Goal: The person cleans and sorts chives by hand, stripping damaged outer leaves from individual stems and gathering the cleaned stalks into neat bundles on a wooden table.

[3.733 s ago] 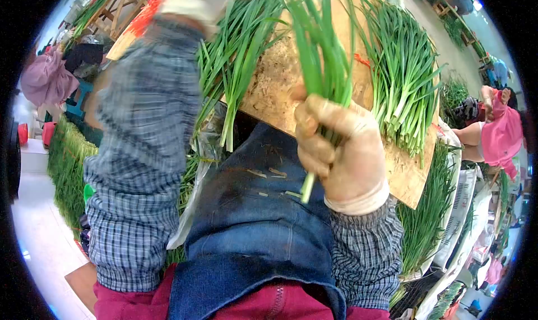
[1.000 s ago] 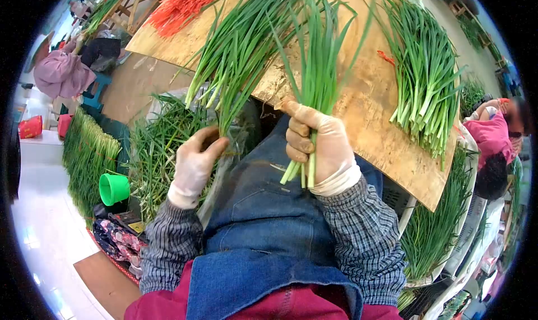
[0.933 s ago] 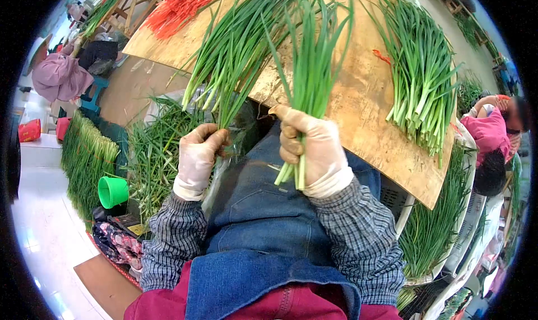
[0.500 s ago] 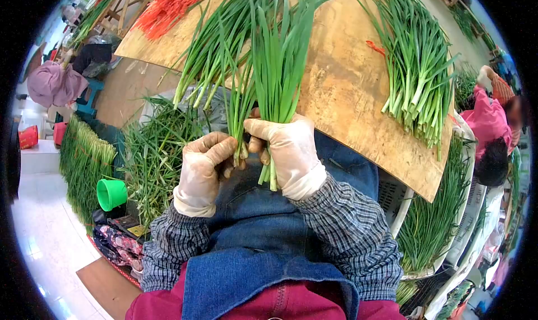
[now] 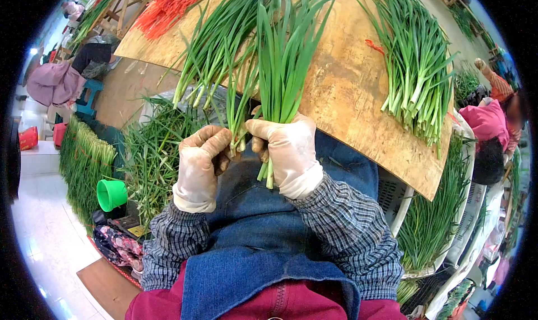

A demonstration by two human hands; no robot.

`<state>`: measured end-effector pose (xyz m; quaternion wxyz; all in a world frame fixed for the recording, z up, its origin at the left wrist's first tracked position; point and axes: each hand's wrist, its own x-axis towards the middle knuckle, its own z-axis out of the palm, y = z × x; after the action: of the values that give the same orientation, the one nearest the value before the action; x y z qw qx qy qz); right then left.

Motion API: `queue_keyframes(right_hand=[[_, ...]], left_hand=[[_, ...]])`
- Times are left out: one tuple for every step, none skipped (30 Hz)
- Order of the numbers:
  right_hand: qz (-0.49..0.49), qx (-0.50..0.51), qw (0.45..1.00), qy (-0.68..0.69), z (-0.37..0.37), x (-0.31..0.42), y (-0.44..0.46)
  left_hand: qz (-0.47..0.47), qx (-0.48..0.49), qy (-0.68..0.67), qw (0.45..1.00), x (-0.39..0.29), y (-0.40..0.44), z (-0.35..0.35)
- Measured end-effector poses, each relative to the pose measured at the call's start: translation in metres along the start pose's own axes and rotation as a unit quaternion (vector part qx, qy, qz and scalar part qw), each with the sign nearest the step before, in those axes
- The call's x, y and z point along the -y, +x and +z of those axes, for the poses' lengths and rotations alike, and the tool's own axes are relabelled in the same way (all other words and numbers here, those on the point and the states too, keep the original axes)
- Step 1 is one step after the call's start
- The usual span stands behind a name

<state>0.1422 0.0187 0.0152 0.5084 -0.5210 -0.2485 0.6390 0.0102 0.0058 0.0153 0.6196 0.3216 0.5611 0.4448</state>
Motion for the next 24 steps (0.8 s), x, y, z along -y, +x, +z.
queue_keyframes(right_hand=[[0.001, -0.007, 1.000, -0.004, -0.001, 0.001, 0.000], [0.002, -0.014, 1.000, -0.009, -0.002, 0.002, -0.001], [0.002, -0.021, 1.000, -0.013, -0.003, 0.002, -0.001], [-0.003, -0.027, 1.000, -0.006, -0.002, 0.003, -0.002], [-0.009, -0.033, 0.999, 0.002, -0.001, 0.003, -0.002], [-0.015, -0.038, 0.999, 0.009, -0.001, 0.003, -0.003], [-0.018, -0.041, 0.999, 0.015, -0.002, 0.003, -0.002], [-0.022, -0.043, 0.999, 0.022, -0.004, 0.003, 0.000], [-0.025, -0.045, 0.998, 0.029, -0.006, 0.003, 0.001], [-0.029, -0.042, 0.999, 0.013, -0.008, 0.004, 0.002], [-0.033, -0.039, 0.999, -0.003, -0.011, 0.005, 0.002], [-0.037, -0.037, 0.998, -0.019, -0.015, 0.006, 0.002], [-0.043, -0.050, 0.998, 0.008, -0.019, 0.009, 0.004], [-0.035, -0.041, 0.999, 0.004, -0.022, 0.011, 0.006], [-0.027, -0.032, 0.999, -0.001, -0.024, 0.013, 0.008], [-0.020, -0.023, 1.000, -0.005, -0.025, 0.015, 0.008], [-0.006, -0.011, 1.000, -0.007, -0.024, 0.016, 0.006], [0.007, 0.000, 1.000, -0.009, -0.022, 0.016, 0.004], [0.019, 0.011, 1.000, -0.011, -0.019, 0.016, 0.002], [0.025, 0.018, 1.000, -0.004, -0.015, 0.015, -0.001], [0.024, 0.025, 0.999, -0.009, -0.010, 0.014, -0.001], [0.024, 0.032, 0.999, -0.015, -0.006, 0.012, -0.002], [0.019, 0.049, 0.998, -0.019, -0.004, 0.011, -0.001], [0.029, 0.058, 0.998, -0.009, -0.002, 0.011, 0.000]], left_hand=[[0.000, -0.004, 0.005, 1.000, -0.001, 0.000, 0.000], [0.003, -0.002, 0.008, 1.000, 0.000, 0.001, -0.002], [0.005, -0.001, 0.011, 1.000, 0.002, 0.001, -0.004], [0.007, 0.001, 0.015, 1.000, 0.003, 0.002, -0.005], [0.014, -0.008, 0.019, 1.000, 0.003, 0.002, -0.005], [0.022, -0.018, 0.023, 0.999, 0.003, 0.002, -0.005], [0.029, -0.028, 0.028, 0.999, 0.003, 0.002, -0.005], [0.030, -0.029, 0.036, 0.999, 0.003, 0.002, -0.006], [0.031, -0.029, 0.043, 0.998, 0.002, 0.003, -0.007], [0.031, -0.030, 0.051, 0.998, 0.002, 0.003, -0.008], [0.052, -0.047, 0.040, 0.997, 0.000, 0.003, -0.008], [0.072, -0.064, 0.029, 0.995, -0.002, 0.004, -0.008], [0.091, -0.081, 0.018, 0.992, -0.003, 0.004, -0.009], [0.079, -0.060, 0.049, 0.994, -0.005, 0.005, -0.021], [0.080, -0.041, 0.067, 0.994, -0.007, 0.004, -0.021], [0.081, -0.023, 0.084, 0.993, -0.009, 0.003, -0.021], [0.091, -0.013, 0.103, 0.990, -0.008, 0.003, -0.020], [0.101, -0.003, 0.122, 0.987, -0.007, 0.003, -0.018], [0.111, 0.007, 0.140, 0.984, -0.005, 0.003, -0.015], [0.138, 0.006, 0.167, 0.976, -0.003, 0.003, -0.012], [0.164, 0.005, 0.193, 0.967, 0.001, 0.002, -0.008], [0.190, 0.004, 0.219, 0.957, 0.003, 0.000, -0.004], [0.201, 0.017, 0.232, 0.952, 0.001, -0.004, 0.001], [0.253, 0.019, 0.297, 0.920, 0.006, -0.002, 0.000]])
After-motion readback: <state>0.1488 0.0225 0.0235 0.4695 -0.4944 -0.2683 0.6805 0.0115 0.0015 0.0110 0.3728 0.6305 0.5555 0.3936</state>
